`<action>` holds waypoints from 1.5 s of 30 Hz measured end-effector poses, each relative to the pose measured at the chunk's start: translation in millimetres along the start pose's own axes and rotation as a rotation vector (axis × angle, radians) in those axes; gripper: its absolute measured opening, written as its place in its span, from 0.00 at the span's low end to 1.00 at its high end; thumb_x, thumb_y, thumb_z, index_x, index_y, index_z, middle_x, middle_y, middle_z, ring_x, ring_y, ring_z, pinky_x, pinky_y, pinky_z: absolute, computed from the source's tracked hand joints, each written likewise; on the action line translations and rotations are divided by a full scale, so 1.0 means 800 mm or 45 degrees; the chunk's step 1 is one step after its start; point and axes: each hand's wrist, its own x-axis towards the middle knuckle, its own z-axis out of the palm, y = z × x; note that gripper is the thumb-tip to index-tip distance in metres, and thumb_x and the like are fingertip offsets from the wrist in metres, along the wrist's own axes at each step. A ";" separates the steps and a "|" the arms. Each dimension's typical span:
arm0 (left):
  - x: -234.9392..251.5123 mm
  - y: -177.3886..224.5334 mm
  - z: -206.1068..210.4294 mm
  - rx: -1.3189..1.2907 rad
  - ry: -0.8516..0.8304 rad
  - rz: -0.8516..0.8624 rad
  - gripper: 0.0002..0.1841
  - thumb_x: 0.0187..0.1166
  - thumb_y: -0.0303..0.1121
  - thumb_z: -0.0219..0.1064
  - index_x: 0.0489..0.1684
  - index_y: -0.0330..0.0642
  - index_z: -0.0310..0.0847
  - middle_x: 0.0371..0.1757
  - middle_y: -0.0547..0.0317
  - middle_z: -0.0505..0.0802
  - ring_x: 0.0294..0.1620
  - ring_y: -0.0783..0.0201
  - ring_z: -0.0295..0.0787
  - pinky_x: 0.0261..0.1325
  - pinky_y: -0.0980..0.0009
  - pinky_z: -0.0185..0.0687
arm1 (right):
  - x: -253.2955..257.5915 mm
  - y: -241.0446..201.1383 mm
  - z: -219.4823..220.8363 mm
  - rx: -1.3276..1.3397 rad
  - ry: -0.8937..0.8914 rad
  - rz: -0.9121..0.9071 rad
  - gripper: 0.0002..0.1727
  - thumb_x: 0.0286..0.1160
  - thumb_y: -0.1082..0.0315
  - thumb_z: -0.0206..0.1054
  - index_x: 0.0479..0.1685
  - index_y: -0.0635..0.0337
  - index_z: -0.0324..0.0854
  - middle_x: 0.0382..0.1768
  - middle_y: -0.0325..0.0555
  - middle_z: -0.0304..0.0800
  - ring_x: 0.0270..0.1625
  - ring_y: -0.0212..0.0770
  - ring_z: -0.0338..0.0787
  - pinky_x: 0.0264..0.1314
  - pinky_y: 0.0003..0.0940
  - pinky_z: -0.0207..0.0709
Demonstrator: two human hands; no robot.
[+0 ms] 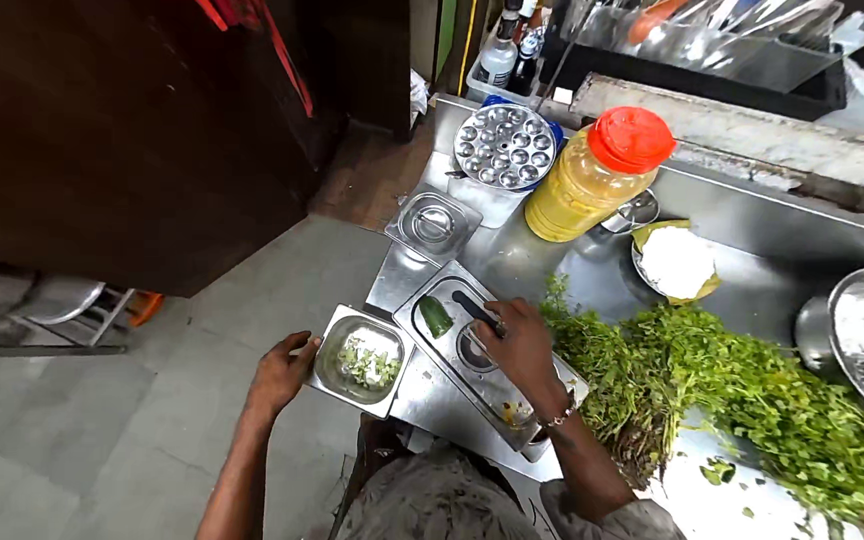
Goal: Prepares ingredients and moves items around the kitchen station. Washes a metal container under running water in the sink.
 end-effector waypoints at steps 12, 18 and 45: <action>0.006 0.016 -0.005 0.006 0.125 0.408 0.27 0.83 0.55 0.62 0.72 0.47 0.83 0.63 0.49 0.90 0.59 0.53 0.90 0.60 0.47 0.87 | -0.125 0.039 -0.061 0.299 0.279 0.461 0.22 0.75 0.49 0.73 0.63 0.49 0.87 0.44 0.32 0.93 0.42 0.29 0.93 0.44 0.33 0.93; 0.030 0.149 0.052 0.072 -0.265 0.620 0.34 0.87 0.59 0.52 0.81 0.42 0.74 0.76 0.45 0.84 0.76 0.51 0.81 0.79 0.46 0.73 | -0.232 0.080 -0.048 0.438 0.041 1.113 0.31 0.83 0.39 0.61 0.66 0.57 0.84 0.46 0.48 0.95 0.43 0.46 0.96 0.50 0.53 0.91; 0.049 0.199 0.150 0.254 -0.284 0.452 0.22 0.86 0.45 0.64 0.74 0.46 0.81 0.66 0.49 0.90 0.62 0.51 0.89 0.67 0.42 0.81 | -0.142 0.139 -0.036 0.219 0.141 0.877 0.30 0.74 0.42 0.73 0.68 0.52 0.84 0.47 0.47 0.94 0.45 0.49 0.94 0.50 0.58 0.88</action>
